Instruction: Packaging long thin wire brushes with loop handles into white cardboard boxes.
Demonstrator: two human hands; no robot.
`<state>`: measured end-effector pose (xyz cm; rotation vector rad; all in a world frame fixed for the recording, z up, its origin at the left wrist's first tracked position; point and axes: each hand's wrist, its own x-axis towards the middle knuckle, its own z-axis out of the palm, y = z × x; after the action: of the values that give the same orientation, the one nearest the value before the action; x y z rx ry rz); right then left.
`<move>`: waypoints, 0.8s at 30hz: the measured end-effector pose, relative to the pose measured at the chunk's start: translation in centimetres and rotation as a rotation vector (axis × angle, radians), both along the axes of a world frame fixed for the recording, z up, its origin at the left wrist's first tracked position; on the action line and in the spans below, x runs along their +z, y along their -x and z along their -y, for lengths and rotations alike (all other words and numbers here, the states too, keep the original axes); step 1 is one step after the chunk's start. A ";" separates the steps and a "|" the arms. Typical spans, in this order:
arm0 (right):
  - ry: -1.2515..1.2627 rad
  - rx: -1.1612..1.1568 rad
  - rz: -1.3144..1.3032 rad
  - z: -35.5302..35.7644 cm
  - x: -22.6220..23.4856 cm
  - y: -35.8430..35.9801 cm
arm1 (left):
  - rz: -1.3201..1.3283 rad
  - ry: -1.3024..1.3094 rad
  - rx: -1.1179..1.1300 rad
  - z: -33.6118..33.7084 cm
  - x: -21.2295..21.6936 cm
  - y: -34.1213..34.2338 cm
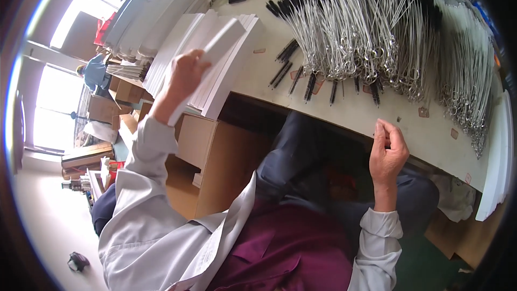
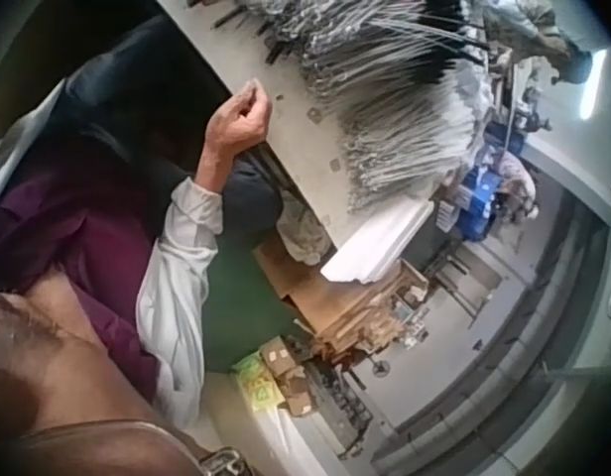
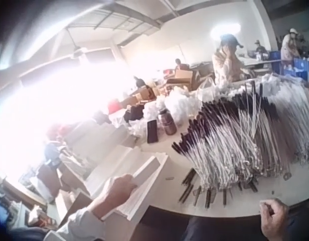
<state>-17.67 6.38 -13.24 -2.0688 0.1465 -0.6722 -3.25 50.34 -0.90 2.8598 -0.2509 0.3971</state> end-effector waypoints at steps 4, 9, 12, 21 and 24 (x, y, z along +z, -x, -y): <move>0.058 -0.004 0.025 0.0 -0.6 -0.2 | 0.046 -0.285 0.077 -3.3 0.3 -5.8; 0.091 -0.006 0.087 -0.3 -0.8 0.0 | 0.086 -0.538 0.165 -4.4 -0.3 -8.0; 0.092 0.017 0.098 -0.6 -1.1 -0.5 | 0.128 -0.650 0.232 -4.5 -0.5 -6.7; 0.018 -0.002 0.051 0.5 -0.1 -0.2 | 0.007 -0.011 -0.167 10.4 0.5 2.3; -0.146 0.055 0.129 1.5 -0.1 0.5 | 0.023 0.195 -0.211 12.4 -2.7 2.9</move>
<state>-18.20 4.86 -13.30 -1.8780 0.0624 -0.7373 -6.13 37.93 -3.60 2.6074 -0.4856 0.3888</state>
